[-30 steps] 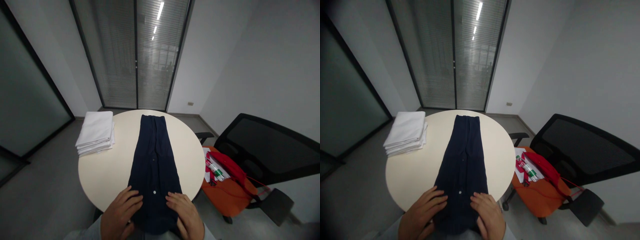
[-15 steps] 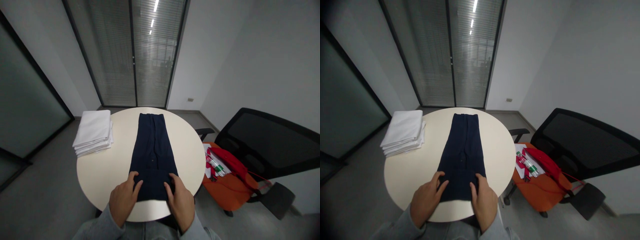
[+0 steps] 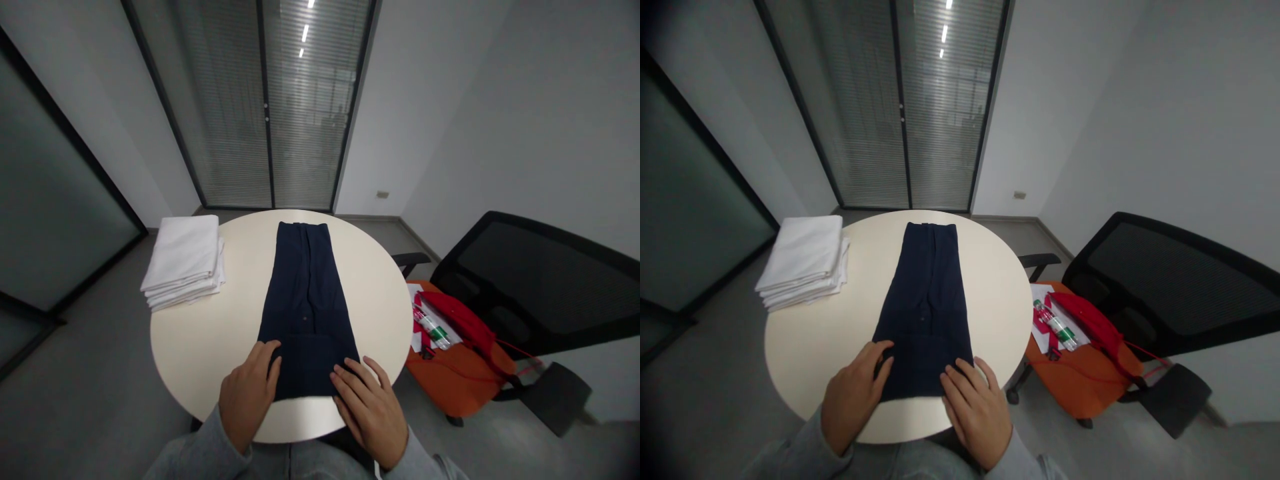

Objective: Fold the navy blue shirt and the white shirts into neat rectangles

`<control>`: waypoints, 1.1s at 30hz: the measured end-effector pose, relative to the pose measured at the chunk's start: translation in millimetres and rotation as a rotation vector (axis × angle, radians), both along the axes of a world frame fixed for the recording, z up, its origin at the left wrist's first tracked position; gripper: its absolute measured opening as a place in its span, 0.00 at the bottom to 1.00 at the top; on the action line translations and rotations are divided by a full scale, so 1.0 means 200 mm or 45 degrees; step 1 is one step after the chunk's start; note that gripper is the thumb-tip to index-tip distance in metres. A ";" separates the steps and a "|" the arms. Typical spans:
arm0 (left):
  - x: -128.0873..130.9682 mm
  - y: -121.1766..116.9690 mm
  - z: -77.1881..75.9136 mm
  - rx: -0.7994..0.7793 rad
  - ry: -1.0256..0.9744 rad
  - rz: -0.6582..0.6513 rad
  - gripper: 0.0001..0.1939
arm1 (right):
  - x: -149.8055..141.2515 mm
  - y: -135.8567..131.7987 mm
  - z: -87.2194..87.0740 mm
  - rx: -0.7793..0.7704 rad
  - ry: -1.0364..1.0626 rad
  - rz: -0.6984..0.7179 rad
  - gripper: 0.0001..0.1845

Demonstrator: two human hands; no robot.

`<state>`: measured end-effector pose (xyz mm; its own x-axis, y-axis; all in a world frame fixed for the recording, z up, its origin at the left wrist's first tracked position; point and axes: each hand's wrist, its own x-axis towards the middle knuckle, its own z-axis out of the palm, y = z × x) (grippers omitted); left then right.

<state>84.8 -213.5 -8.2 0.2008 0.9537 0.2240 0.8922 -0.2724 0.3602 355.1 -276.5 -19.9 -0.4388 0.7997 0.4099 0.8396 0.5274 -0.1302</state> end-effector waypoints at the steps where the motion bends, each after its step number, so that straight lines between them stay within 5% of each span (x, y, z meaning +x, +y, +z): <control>1: -0.01 0.00 0.00 0.095 -0.035 -0.049 0.14 | 0.00 0.00 0.00 -0.006 0.007 0.009 0.24; 5: -0.10 -0.04 0.00 0.377 -0.084 -0.459 0.11 | -0.02 0.01 -0.01 -0.013 0.033 0.044 0.23; 9: -0.18 -0.07 -0.02 0.274 0.052 -0.704 0.26 | -0.03 0.01 -0.04 0.001 0.129 0.021 0.24; 16: -0.18 -0.06 -0.07 0.256 -0.032 -0.609 0.25 | -0.05 0.00 -0.07 0.065 0.329 -0.107 0.18; 22: -0.23 -0.04 -0.08 0.067 -0.372 -0.375 0.44 | 0.00 0.01 -0.04 -0.165 0.563 -0.251 0.33; 27: -0.27 -0.02 -0.07 -0.093 -0.468 -0.432 0.42 | 0.08 0.06 0.01 -0.352 0.405 -0.107 0.25; 33: -0.28 -0.01 -0.09 -0.138 -0.505 -0.385 0.40 | 0.09 0.08 -0.02 -0.315 0.465 -0.107 0.22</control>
<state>29.3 -215.8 -25.7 0.3906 0.8881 0.2423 0.5681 -0.4396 0.6957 372.4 -260.2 -23.4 -0.2302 0.9197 0.3181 0.7539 0.3752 -0.5393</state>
